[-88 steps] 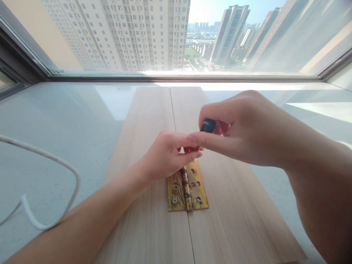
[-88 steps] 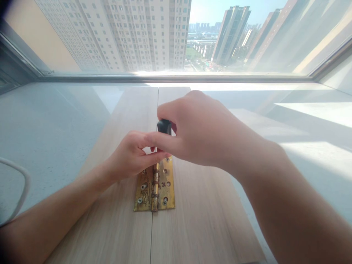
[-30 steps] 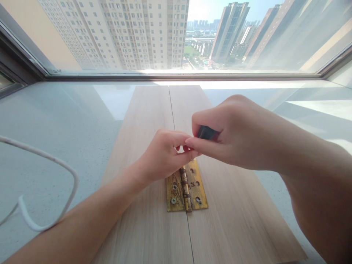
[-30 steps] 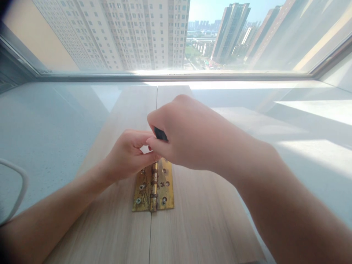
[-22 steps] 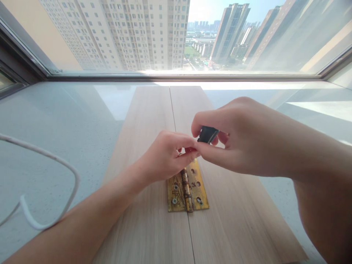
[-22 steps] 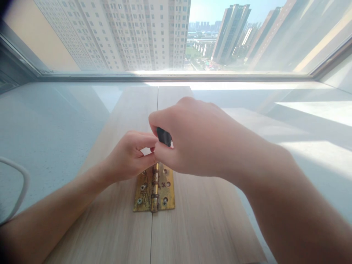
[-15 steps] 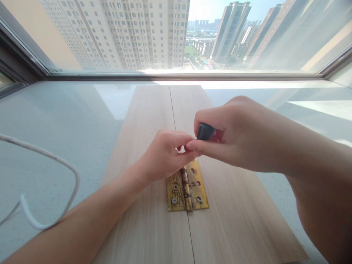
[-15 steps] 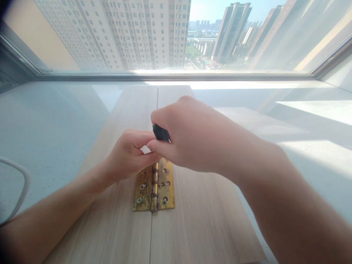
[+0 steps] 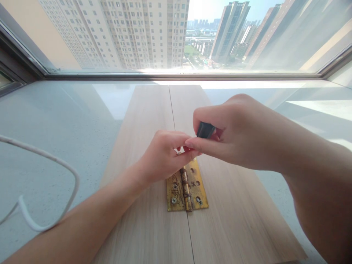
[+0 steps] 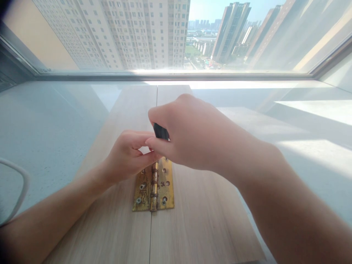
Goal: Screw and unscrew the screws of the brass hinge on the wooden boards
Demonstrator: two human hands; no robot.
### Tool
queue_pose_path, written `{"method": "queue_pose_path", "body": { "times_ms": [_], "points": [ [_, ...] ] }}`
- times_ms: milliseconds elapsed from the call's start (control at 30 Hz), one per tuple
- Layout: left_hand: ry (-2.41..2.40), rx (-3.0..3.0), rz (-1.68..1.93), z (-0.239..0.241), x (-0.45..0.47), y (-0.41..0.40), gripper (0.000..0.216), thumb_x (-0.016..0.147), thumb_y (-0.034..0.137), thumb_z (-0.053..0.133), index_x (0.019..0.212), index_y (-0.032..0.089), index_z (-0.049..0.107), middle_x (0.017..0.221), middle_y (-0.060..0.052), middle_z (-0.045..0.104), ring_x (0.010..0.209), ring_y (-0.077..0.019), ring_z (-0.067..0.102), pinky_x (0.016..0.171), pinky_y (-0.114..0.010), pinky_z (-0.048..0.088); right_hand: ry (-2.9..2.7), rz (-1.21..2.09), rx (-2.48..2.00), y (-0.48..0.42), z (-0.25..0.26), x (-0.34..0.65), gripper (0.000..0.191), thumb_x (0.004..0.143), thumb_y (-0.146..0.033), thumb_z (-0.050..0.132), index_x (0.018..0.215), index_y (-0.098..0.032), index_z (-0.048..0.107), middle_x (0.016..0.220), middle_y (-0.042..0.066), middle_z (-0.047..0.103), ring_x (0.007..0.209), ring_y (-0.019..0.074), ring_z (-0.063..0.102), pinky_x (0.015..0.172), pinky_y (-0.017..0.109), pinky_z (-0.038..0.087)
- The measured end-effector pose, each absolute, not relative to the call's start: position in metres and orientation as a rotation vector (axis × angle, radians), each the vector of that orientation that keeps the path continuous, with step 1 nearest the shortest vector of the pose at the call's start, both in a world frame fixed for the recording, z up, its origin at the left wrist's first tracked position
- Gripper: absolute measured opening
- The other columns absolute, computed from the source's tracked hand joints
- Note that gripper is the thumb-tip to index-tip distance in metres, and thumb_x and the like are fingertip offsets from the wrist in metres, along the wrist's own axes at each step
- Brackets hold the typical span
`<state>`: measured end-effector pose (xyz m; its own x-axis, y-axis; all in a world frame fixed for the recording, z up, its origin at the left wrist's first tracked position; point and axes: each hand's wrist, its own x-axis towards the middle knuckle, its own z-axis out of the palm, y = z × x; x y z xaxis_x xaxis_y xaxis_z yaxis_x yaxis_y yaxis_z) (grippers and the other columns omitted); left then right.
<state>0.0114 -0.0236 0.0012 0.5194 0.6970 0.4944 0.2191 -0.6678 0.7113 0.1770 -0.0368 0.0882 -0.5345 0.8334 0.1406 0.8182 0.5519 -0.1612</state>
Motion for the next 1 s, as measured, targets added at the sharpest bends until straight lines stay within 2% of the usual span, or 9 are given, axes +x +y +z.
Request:
{"method": "queue_pose_path", "body": {
  "times_ms": [100, 167, 333, 433, 533, 633, 733, 900, 1000],
  "points": [
    [0.729, 2.202, 1.041, 0.0016, 0.0105, -0.0239, 0.017, 0.077, 0.012, 0.058, 0.060, 0.012, 0.057, 0.054, 0.005, 0.049, 0.053, -0.0049, 0.041, 0.049, -0.017, 0.033, -2.585, 0.093, -1.383, -0.0389, 0.0899, 0.1775, 0.021, 0.077, -0.042, 0.057, 0.073, -0.021, 0.061, 0.051, -0.001, 0.046, 0.050, 0.0117, 0.038, 0.052, 0.029, 0.026],
    [0.714, 2.209, 1.018, 0.0013, 0.0104, -0.0239, 0.015, 0.078, 0.012, 0.056, 0.064, 0.012, 0.060, 0.057, 0.004, 0.052, 0.055, -0.0058, 0.043, 0.051, -0.017, 0.035, -2.596, 0.113, -1.366, -0.0397, 0.0901, 0.1777, 0.018, 0.078, -0.038, 0.055, 0.075, -0.021, 0.062, 0.053, -0.001, 0.047, 0.051, 0.0114, 0.038, 0.053, 0.029, 0.026],
    [0.724, 2.186, 1.036, -0.0005, 0.0116, -0.0230, 0.009, 0.077, 0.016, 0.060, 0.071, 0.012, 0.064, 0.068, -0.001, 0.062, 0.065, -0.0096, 0.053, 0.059, -0.020, 0.042, -2.619, 0.132, -1.350, -0.0375, 0.0879, 0.1755, 0.027, 0.081, -0.038, 0.051, 0.062, -0.020, 0.056, 0.049, -0.002, 0.044, 0.048, 0.0097, 0.033, 0.052, 0.029, 0.024],
    [0.734, 2.188, 1.037, -0.0006, 0.0117, -0.0228, 0.011, 0.077, 0.014, 0.059, 0.066, 0.012, 0.062, 0.063, 0.001, 0.060, 0.061, -0.0085, 0.051, 0.057, -0.020, 0.041, -2.620, 0.117, -1.352, -0.0374, 0.0884, 0.1746, 0.029, 0.081, -0.040, 0.051, 0.061, -0.020, 0.055, 0.047, -0.001, 0.043, 0.047, 0.0100, 0.032, 0.051, 0.029, 0.024],
    [0.746, 2.209, 1.019, -0.0006, 0.0113, -0.0229, 0.017, 0.077, 0.013, 0.056, 0.060, 0.013, 0.059, 0.058, 0.002, 0.056, 0.057, -0.0073, 0.048, 0.053, -0.019, 0.037, -2.616, 0.144, -1.352, -0.0396, 0.0903, 0.1760, 0.023, 0.079, -0.040, 0.054, 0.068, -0.020, 0.059, 0.050, -0.001, 0.046, 0.048, 0.0109, 0.034, 0.051, 0.029, 0.024],
    [0.748, 2.218, 0.988, -0.0003, 0.0112, -0.0230, 0.018, 0.079, 0.015, 0.055, 0.061, 0.012, 0.059, 0.059, 0.001, 0.056, 0.059, -0.0085, 0.050, 0.055, -0.019, 0.039, -2.625, 0.188, -1.352, -0.0410, 0.0909, 0.1783, 0.017, 0.077, -0.037, 0.056, 0.073, -0.021, 0.061, 0.051, -0.001, 0.046, 0.049, 0.0111, 0.036, 0.051, 0.029, 0.024],
    [0.757, 2.211, 0.993, 0.0004, 0.0116, -0.0225, 0.015, 0.078, 0.017, 0.057, 0.065, 0.012, 0.061, 0.062, 0.001, 0.057, 0.063, -0.0092, 0.052, 0.058, -0.019, 0.041, -2.631, 0.197, -1.367, -0.0392, 0.0895, 0.1789, 0.023, 0.079, -0.038, 0.053, 0.066, -0.020, 0.058, 0.049, -0.002, 0.043, 0.049, 0.0106, 0.034, 0.051, 0.029, 0.023],
    [0.739, 2.223, 1.030, 0.0014, 0.0113, -0.0225, 0.019, 0.079, 0.016, 0.057, 0.060, 0.013, 0.057, 0.056, 0.004, 0.051, 0.054, -0.0055, 0.044, 0.052, -0.017, 0.036, -2.594, 0.161, -1.379, -0.0350, 0.0873, 0.1776, 0.034, 0.077, -0.049, 0.055, 0.061, -0.020, 0.056, 0.048, -0.002, 0.040, 0.050, 0.0111, 0.035, 0.053, 0.029, 0.024],
    [0.728, 2.245, 0.985, 0.0018, 0.0108, -0.0231, 0.021, 0.079, 0.012, 0.054, 0.057, 0.012, 0.055, 0.055, 0.004, 0.049, 0.054, -0.0053, 0.043, 0.051, -0.017, 0.035, -2.577, 0.101, -1.359, -0.0367, 0.0885, 0.1779, 0.030, 0.077, -0.049, 0.056, 0.069, -0.020, 0.059, 0.050, -0.001, 0.044, 0.050, 0.0114, 0.036, 0.053, 0.029, 0.024]
  ]
}}
